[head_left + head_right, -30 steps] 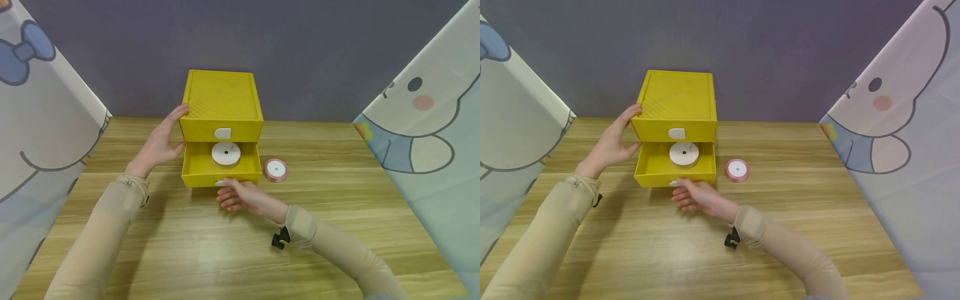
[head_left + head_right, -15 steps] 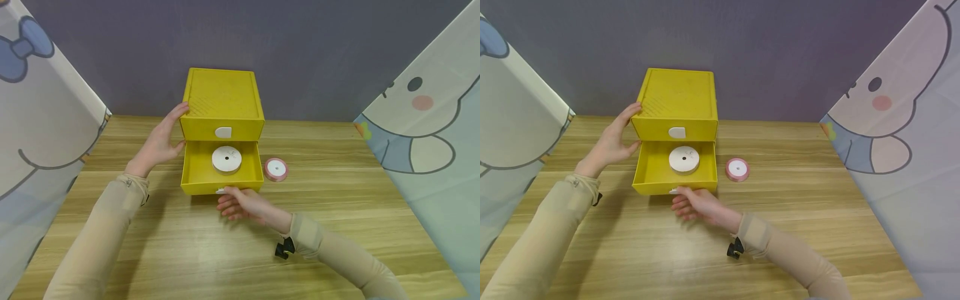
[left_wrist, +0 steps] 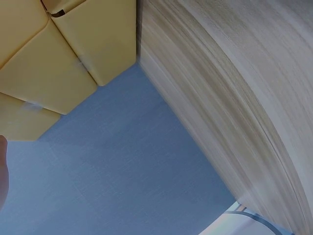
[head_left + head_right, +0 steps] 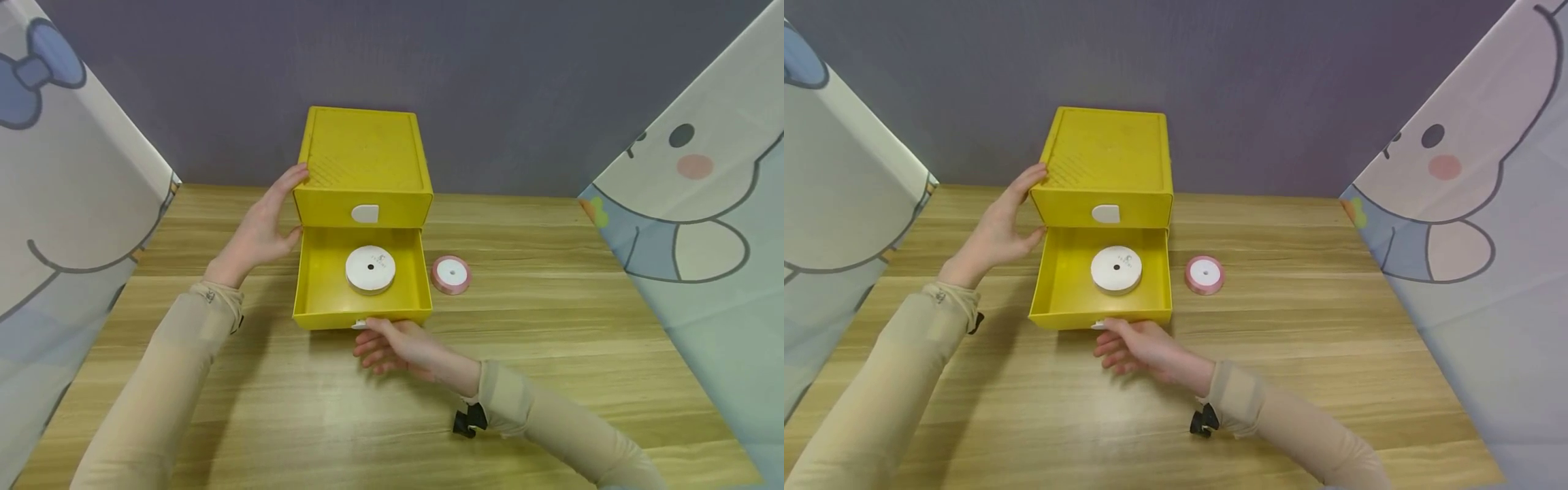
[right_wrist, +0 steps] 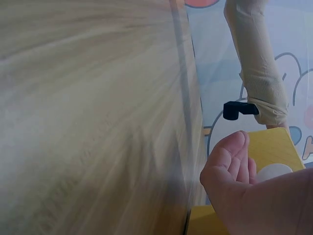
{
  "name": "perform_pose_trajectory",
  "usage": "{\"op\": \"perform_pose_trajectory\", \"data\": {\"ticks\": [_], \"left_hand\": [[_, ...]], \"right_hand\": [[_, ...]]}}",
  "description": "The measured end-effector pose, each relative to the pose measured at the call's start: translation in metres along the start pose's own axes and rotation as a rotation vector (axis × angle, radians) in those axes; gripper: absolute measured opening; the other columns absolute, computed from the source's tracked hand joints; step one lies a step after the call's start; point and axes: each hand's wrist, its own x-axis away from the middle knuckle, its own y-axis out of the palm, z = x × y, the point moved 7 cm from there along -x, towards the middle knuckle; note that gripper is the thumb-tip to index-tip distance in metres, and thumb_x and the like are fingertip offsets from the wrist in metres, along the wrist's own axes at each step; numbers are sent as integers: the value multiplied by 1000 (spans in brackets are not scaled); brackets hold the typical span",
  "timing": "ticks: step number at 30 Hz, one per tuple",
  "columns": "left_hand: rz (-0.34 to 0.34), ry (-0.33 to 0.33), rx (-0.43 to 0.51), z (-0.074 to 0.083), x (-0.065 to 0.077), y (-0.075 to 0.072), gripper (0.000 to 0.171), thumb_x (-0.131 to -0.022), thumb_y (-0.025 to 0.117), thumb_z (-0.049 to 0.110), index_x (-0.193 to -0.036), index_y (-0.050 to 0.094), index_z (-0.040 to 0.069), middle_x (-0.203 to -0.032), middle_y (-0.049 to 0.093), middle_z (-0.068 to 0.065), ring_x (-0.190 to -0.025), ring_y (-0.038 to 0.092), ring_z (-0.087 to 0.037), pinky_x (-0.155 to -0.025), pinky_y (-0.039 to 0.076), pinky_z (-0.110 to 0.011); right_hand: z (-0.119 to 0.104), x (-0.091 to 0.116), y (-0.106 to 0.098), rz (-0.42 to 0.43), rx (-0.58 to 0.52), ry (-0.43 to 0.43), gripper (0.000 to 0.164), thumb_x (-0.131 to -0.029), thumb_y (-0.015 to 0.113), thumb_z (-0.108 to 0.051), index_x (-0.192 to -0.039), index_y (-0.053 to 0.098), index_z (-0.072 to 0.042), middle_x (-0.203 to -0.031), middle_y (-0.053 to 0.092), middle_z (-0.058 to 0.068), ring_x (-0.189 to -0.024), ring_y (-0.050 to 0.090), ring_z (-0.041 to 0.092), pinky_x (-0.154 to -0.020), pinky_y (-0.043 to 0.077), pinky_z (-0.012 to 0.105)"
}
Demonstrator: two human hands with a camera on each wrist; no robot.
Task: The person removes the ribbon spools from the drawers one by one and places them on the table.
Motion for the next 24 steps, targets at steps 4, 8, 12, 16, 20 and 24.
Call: {"op": "perform_pose_trajectory", "data": {"ticks": [4, 8, 12, 16, 20, 24], "left_hand": [[-6, -14, 5, -1, -1, 0, 93, -69, 64, -22, -149, 27, 9, -160, 24, -9, -143, 31, -35, -109, 39, -55], [-9, -24, 10, -1, 0, 0, 92, -70, 63, -22, -149, 27, 10, -160, 24, -8, -142, 31, -35, -109, 39, -56], [-11, -24, 8, 0, -1, 0, 92, -70, 63, -22, -149, 27, 10, -160, 24, -8, -142, 32, -35, -107, 40, -56], [-13, -22, 2, 0, 0, 1, 92, -71, 64, -21, -149, 27, 11, -160, 23, -7, -142, 33, -35, -106, 42, -55], [-13, -26, 6, 0, 0, 1, 93, -70, 64, -22, -149, 27, 11, -160, 23, -7, -143, 32, -34, -108, 40, -54], [-10, -31, 4, -1, 0, 0, 93, -71, 64, -21, -149, 27, 12, -160, 23, -6, -143, 31, -33, -110, 38, -54]], "right_hand": [[4, 4, 2, 10, -6, -7, 52, -96, 47, -39, -117, 59, 8, -101, 73, 8, -75, 66, 9, -66, 56, 19], [8, 8, 5, -4, -9, -5, 51, -96, 48, -38, -116, 59, 7, -101, 73, 9, -75, 66, 9, -66, 56, 20], [11, 10, 6, -14, -10, -10, 50, -97, 47, -38, -116, 60, 7, -103, 73, 10, -74, 66, 8, -66, 56, 20], [13, 12, 7, -8, -17, -4, 50, -97, 48, -38, -116, 60, 6, -105, 72, 12, -74, 66, 8, -67, 56, 21], [16, 12, 9, -5, -24, 5, 49, -96, 49, -38, -115, 60, 6, -105, 73, 12, -72, 66, 8, -65, 56, 20], [16, 13, 10, -10, -23, -2, 49, -96, 49, -38, -114, 60, 6, -103, 73, 11, -72, 65, 8, -64, 55, 20]]}}
